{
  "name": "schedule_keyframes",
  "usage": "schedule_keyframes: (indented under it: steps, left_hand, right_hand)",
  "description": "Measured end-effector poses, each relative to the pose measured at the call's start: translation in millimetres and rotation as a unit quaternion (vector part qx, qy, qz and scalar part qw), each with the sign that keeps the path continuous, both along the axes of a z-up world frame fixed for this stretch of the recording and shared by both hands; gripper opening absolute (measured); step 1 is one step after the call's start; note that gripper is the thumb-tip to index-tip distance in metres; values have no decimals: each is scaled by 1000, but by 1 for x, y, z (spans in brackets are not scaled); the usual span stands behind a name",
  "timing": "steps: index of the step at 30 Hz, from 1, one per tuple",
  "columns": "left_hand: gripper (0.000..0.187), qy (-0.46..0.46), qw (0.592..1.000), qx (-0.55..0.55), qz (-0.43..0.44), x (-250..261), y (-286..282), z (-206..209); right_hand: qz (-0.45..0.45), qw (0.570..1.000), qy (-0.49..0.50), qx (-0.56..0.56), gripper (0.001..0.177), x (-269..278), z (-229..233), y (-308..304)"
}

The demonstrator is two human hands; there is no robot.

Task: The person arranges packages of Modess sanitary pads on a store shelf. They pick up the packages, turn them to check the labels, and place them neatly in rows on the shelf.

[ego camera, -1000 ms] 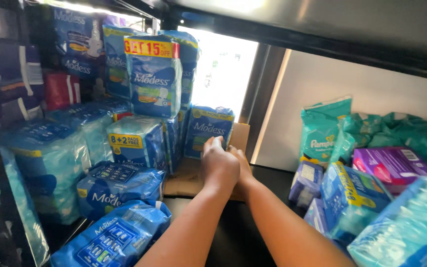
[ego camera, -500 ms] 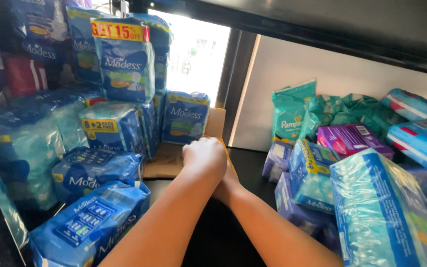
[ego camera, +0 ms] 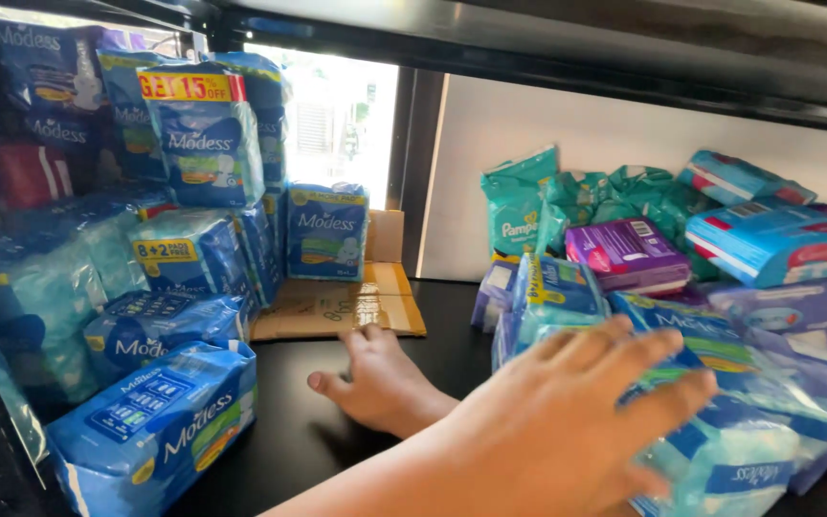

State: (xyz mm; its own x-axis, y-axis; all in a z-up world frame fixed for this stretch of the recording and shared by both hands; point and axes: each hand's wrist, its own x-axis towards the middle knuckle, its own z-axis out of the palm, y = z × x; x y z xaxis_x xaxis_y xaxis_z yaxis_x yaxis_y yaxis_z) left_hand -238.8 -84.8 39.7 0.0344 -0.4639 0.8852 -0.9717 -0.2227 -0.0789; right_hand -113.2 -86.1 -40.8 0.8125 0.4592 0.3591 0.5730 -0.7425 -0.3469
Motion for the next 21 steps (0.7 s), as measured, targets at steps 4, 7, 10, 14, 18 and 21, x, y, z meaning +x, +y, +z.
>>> schedule_keyframes:
  steps: [4, 7, 10, 14, 18, 21]
  left_hand:
    - [71, -50, 994, 73, -59, -17, 0, -1]
    - [63, -70, 989, 128, -16, -21, 1, 0]
    - [50, -115, 978, 163, 52, -13, -2, -12]
    - [43, -114, 980, 161, 40, -5, -3, -17]
    - [58, -71, 979, 193, 8, -3, 7, -11]
    - [72, -24, 979, 204, 4, -1, 10, -13]
  right_hand:
    - [44, 998, -14, 31, 80, -39, 1, -13]
    - [56, 997, -33, 30, 72, -60, -27, -24]
    - [61, 978, -198, 17, 50, -63, -79, -41]
    - [114, 905, -410, -27, 31, -129, -72, -89]
    - [119, 756, -586, -267, 37, -133, -112, -180]
    - [45, 704, -656, -267, 28, -115, -170, -253]
